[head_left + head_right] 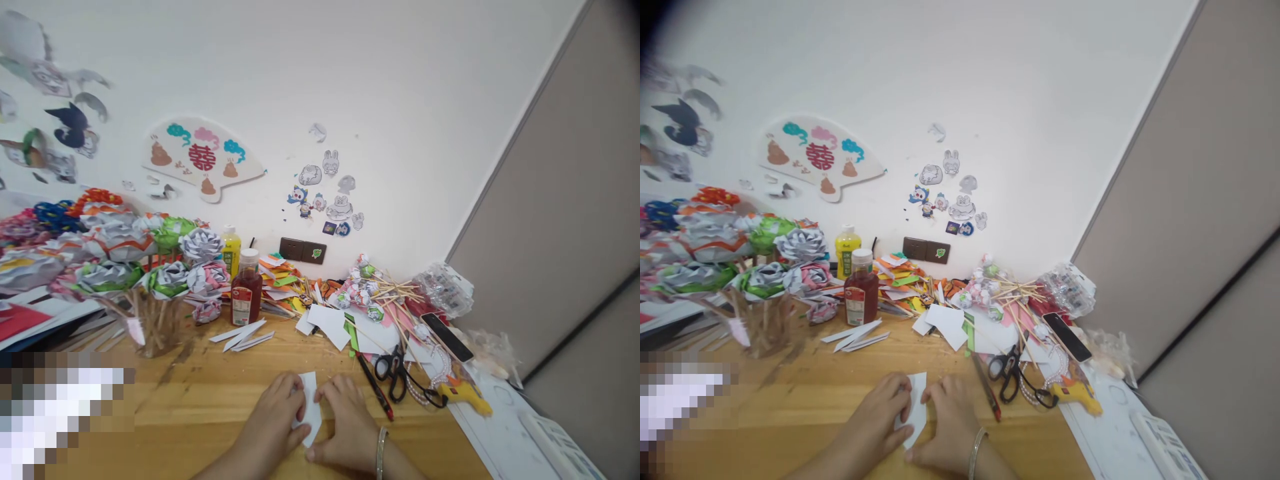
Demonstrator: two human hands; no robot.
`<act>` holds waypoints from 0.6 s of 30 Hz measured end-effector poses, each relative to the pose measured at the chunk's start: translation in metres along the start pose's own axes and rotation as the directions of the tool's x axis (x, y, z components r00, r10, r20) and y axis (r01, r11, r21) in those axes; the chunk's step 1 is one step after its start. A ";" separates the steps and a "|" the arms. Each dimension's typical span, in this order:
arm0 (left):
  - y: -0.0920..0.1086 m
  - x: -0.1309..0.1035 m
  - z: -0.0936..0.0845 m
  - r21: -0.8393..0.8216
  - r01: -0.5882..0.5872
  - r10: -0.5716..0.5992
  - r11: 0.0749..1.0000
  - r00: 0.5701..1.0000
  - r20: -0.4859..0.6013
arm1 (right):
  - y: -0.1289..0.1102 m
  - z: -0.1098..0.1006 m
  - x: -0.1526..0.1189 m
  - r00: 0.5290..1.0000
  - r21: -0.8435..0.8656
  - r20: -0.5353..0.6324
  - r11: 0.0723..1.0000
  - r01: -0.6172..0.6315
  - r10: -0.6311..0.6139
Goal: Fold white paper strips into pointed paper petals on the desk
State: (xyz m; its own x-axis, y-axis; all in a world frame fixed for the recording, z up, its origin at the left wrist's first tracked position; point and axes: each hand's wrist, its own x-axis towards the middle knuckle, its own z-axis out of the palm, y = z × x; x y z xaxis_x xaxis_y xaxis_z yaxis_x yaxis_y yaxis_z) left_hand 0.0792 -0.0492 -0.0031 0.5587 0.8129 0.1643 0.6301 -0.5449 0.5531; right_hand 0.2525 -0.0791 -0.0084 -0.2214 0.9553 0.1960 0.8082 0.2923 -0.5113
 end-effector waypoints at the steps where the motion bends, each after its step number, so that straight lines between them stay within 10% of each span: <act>1: 0.001 0.000 -0.001 0.000 0.001 -0.001 1.000 1.000 0.007 | 0.000 0.000 0.000 1.000 0.008 0.009 1.000 0.001 -0.001; 18: 0.000 -0.002 0.001 0.028 -0.008 0.008 1.000 1.000 0.012 | -0.001 -0.002 -0.001 1.000 0.029 0.026 0.999 -0.016 0.015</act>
State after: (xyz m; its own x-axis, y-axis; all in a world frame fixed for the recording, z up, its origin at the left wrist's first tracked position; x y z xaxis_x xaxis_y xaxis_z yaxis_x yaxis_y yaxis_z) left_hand 0.0780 -0.0510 -0.0043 0.5700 0.8062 0.1586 0.6404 -0.5568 0.5290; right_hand 0.2531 -0.0803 -0.0060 -0.2234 0.9605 0.1660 0.7958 0.2780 -0.5380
